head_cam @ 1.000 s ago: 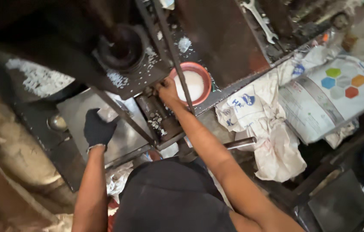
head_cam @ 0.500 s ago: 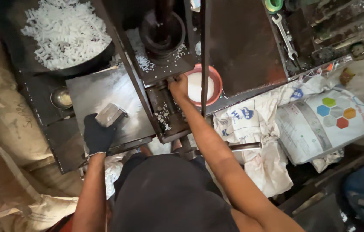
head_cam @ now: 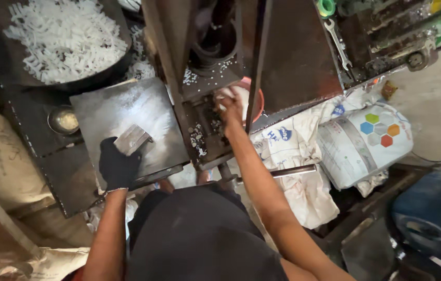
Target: The person operates a manual press machine, repeatedly placing a metal mold under the press, actuating the lever, and removing the mold. The person also occasionally adds white granular material from a red bowl into the machine's hopper.
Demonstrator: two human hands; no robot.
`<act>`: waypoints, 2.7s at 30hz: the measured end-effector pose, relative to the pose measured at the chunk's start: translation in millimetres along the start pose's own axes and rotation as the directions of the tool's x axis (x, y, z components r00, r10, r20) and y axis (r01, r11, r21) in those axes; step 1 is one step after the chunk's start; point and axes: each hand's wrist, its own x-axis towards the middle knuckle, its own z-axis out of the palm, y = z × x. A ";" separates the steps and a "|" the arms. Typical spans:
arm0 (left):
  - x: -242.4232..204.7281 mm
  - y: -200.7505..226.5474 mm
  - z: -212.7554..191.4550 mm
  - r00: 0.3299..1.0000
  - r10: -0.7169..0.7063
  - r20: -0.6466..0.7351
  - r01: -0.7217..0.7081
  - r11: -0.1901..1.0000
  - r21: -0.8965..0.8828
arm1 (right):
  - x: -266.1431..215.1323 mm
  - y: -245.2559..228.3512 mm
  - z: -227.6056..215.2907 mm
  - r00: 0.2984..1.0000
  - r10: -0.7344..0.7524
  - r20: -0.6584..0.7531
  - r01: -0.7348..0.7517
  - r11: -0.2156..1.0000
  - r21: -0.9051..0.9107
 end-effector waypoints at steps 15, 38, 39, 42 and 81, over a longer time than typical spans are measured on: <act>-4.1 -9.5 13.8 0.999 -0.005 -0.043 -0.008 0.957 -0.290 | -77.7 -5.1 -3.1 0.862 -0.506 0.047 0.406 0.629 -0.663; -85.5 -111.9 22.5 0.928 -0.027 0.371 0.312 0.598 -0.738 | -174.4 132.2 95.6 0.772 -0.289 0.566 0.635 0.400 -0.661; -81.8 -107.0 21.9 0.939 0.058 0.338 0.219 0.657 -0.722 | -173.0 127.7 92.3 0.757 -0.282 0.590 0.651 0.397 -0.646; -88.5 -80.5 21.7 0.921 0.188 0.340 0.087 0.754 -0.651 | -177.4 113.1 76.2 0.690 -0.261 0.675 0.711 0.417 -0.566; 80.3 -39.0 4.7 0.800 0.378 0.467 -0.095 0.847 -0.523 | -137.7 -31.9 -15.6 0.623 -0.592 0.512 0.716 0.167 -0.678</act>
